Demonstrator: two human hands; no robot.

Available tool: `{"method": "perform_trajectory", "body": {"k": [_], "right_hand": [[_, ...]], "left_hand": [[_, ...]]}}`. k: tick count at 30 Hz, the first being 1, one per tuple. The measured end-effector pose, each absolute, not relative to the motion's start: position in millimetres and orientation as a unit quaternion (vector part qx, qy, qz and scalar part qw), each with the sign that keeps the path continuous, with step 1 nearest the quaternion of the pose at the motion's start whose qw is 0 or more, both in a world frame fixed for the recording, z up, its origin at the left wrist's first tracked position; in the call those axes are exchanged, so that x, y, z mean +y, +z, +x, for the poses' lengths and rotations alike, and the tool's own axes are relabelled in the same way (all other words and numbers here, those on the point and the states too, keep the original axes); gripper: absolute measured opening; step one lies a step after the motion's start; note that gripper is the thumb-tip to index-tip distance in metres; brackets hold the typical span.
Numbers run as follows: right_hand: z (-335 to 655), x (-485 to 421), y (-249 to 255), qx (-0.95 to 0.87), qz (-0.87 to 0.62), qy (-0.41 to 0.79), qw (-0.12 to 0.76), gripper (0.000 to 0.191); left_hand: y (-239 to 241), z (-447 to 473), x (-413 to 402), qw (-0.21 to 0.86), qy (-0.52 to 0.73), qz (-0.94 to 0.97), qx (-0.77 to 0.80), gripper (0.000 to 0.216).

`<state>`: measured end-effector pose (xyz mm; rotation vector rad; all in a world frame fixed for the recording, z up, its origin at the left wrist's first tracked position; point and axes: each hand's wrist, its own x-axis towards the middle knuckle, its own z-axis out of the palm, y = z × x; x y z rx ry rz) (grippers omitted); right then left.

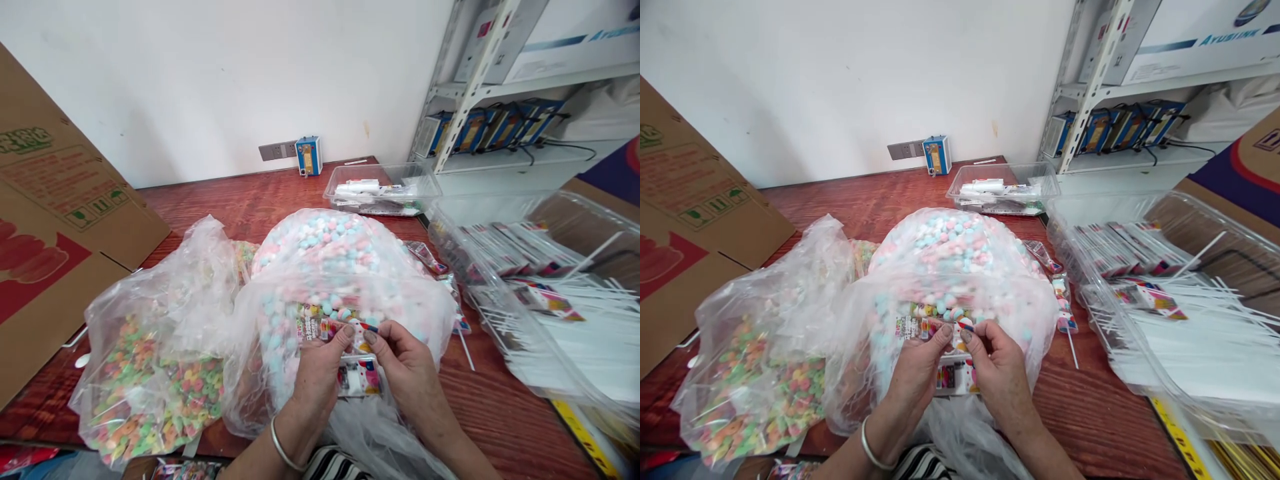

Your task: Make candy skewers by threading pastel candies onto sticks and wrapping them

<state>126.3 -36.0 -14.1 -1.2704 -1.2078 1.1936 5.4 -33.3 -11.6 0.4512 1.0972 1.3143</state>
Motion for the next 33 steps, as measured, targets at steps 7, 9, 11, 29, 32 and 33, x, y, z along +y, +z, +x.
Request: {"method": "perform_trajectory", "body": {"k": [7, 9, 11, 29, 32, 33], "right_hand": [[124.6, -33.7, -23.2, -0.555, -0.554, 0.41, 0.465, 0.046], [126.7, -32.8, -23.3, -0.557, -0.561, 0.404, 0.46, 0.049], [129.1, -32.3, -24.6, -0.539, -0.555, 0.431, 0.464, 0.052], [121.4, -28.0, -31.7, -0.5, -0.499, 0.533, 0.467, 0.02], [122.2, -29.3, -27.9, -0.537, -0.529, 0.47, 0.459, 0.023], [122.3, -29.8, -26.3, -0.544, -0.536, 0.457, 0.456, 0.023]], "left_hand": [[-21.3, -4.2, -25.2, 0.622, 0.61, 0.183, 0.456, 0.036], [-23.1, -7.0, -23.2, 0.629, 0.622, 0.159, 0.438, 0.037], [-24.4, -8.6, -21.7, 0.625, 0.642, 0.122, 0.427, 0.041], [-22.5, -12.3, -30.4, 0.603, 0.576, 0.281, 0.475, 0.025], [-24.2, -14.6, -29.9, 0.621, 0.545, 0.296, 0.479, 0.026], [-25.0, -15.5, -30.0, 0.629, 0.535, 0.299, 0.479, 0.026]]}}
